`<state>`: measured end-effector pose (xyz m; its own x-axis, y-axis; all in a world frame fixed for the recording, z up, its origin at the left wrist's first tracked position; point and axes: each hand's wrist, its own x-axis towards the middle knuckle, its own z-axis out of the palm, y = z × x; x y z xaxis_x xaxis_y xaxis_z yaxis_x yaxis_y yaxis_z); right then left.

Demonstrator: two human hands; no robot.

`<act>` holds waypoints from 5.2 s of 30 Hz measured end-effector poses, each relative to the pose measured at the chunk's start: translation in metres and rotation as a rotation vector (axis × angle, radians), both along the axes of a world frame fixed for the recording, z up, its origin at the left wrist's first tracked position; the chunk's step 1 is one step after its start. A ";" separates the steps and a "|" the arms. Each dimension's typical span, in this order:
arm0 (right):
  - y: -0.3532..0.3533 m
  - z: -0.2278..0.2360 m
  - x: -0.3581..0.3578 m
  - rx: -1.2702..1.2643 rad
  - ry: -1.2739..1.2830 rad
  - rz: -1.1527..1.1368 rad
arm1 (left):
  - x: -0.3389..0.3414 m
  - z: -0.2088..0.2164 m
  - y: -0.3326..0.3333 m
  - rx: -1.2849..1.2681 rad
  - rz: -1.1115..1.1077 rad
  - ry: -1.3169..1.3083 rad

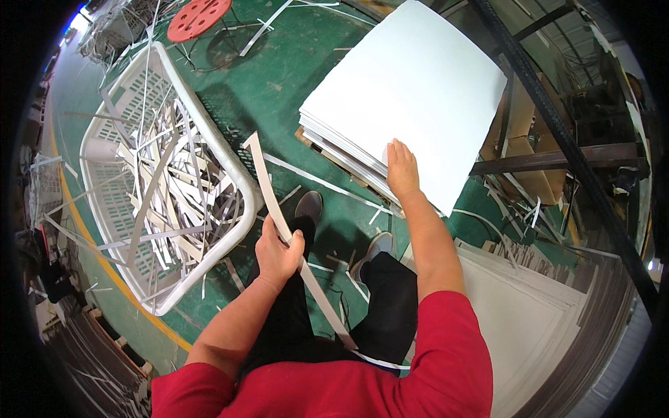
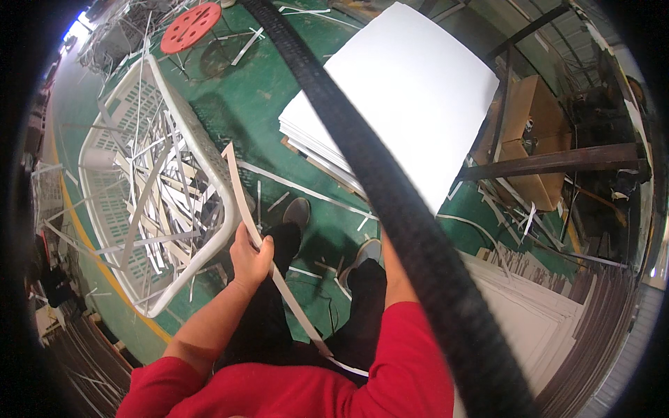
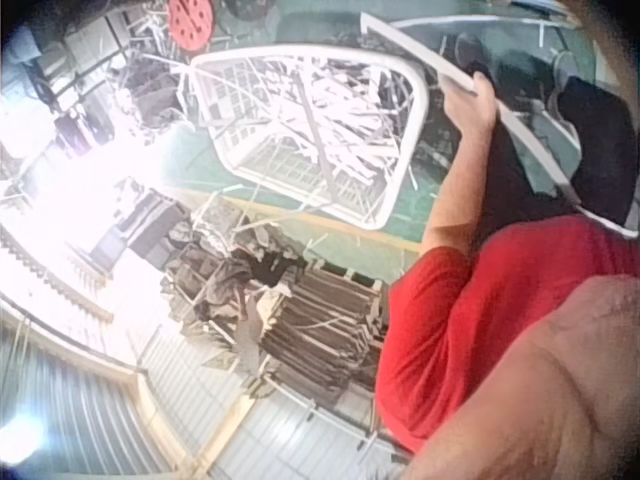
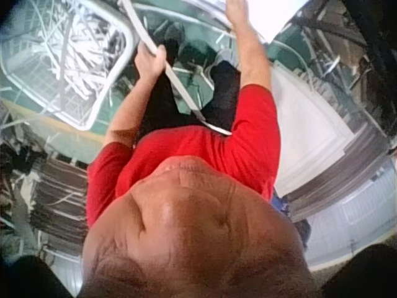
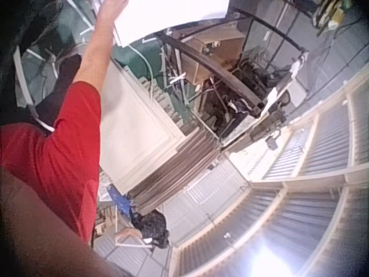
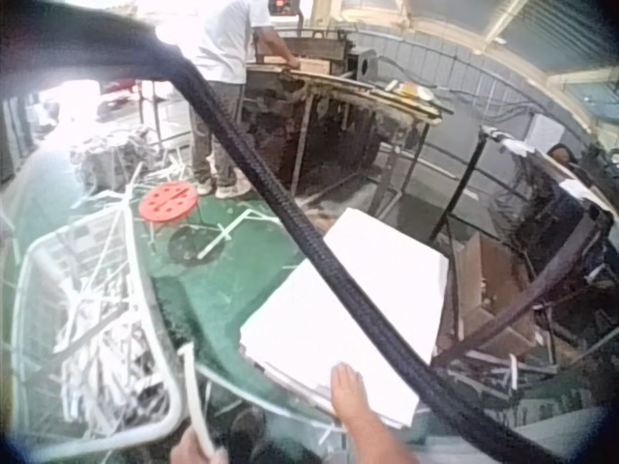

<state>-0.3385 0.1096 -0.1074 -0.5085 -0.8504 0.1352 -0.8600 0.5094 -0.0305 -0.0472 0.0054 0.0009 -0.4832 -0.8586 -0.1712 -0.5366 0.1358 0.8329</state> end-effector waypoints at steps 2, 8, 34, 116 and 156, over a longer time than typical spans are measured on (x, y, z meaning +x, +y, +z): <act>-0.002 0.026 0.007 0.119 -0.136 -0.064 | 0.002 -0.004 -0.001 0.002 -0.017 -0.035; 0.023 0.028 0.071 0.000 -0.582 -0.110 | 0.005 0.000 0.003 0.005 -0.057 -0.067; 0.110 0.230 0.224 -0.683 -1.377 -0.031 | 0.040 0.139 0.099 0.588 -0.202 1.029; 0.240 0.140 0.259 -0.741 -1.501 -0.967 | 0.215 0.176 -0.303 0.328 0.427 0.588; 0.166 -0.078 -0.020 -1.104 -1.125 -1.300 | -0.266 -0.156 -0.202 -0.251 -0.356 -0.572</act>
<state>-0.3584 0.2752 -0.1858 -0.8336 0.2134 -0.5095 0.5344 0.0782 -0.8416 -0.3129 -0.1969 -0.1548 -0.6343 -0.7126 -0.2997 -0.7675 0.5339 0.3549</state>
